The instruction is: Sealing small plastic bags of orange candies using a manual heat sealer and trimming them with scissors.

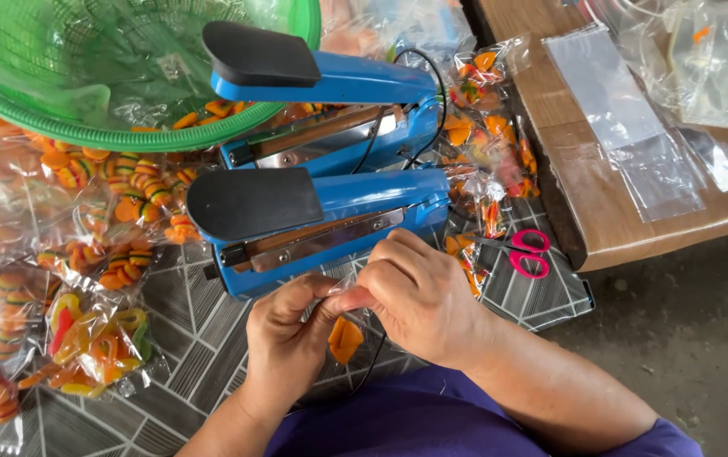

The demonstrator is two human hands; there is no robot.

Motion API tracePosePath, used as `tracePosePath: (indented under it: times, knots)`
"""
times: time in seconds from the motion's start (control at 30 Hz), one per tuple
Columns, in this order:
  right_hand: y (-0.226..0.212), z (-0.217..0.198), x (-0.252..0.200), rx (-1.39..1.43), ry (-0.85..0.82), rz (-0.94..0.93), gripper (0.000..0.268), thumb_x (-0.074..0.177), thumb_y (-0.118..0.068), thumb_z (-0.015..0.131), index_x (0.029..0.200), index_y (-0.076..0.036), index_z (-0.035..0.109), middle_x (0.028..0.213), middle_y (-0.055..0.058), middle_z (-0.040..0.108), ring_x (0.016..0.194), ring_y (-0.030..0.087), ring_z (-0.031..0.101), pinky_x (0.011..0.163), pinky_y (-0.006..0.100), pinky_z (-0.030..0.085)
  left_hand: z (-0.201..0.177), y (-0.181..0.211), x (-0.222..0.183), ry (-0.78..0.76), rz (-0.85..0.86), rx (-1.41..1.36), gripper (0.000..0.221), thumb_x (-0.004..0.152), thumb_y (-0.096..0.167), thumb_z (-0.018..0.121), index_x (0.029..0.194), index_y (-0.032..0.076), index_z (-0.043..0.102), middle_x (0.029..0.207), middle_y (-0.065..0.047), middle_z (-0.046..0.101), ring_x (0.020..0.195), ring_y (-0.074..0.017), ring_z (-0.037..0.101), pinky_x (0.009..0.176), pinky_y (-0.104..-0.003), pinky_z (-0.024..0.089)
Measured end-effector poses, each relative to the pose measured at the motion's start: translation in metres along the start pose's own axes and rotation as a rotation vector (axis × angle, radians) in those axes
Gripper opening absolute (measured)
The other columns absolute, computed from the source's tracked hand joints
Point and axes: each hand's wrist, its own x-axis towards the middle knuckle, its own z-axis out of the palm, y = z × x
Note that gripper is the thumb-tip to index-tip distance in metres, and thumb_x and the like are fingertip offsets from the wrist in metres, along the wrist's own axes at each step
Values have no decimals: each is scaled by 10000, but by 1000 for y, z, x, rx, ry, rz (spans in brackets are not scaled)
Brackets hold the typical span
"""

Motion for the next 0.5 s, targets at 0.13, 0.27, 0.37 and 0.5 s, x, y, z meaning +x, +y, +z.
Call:
tracePosePath:
  times: [0.13,0.27,0.37,0.5]
  knots:
    - [5,-24,-2,27,-19,-18,320,978,-112,719,760,-30,500,766,69,510,646,208,505,562,311,443,0,13,10,-5,207,-18,108,1001,100,617,921,32,641,773,-32,626,672,-163,601,646,-291,510]
    - [43,-69,-20,-201,220,276,83,1041,13,676,1111,48,705,888,133,736,797,227,746,763,340,634,-3,10,15,166,364,196,86,995,6,616,1045,-8,685,979,-127,740,866,-241,749,787,-308,598]
    - [65,-97,-17,-47,429,507,67,1129,118,638,1193,114,656,898,196,698,744,246,727,722,340,648,-5,6,16,219,399,188,104,999,-24,602,1064,-6,681,1052,-170,762,948,-293,801,822,-329,626]
    - [57,-97,3,140,395,658,102,1124,91,639,1225,82,627,1102,213,711,901,248,750,856,298,660,-9,7,20,209,489,152,113,1001,-23,548,955,-15,651,941,-198,729,913,-310,792,805,-372,648]
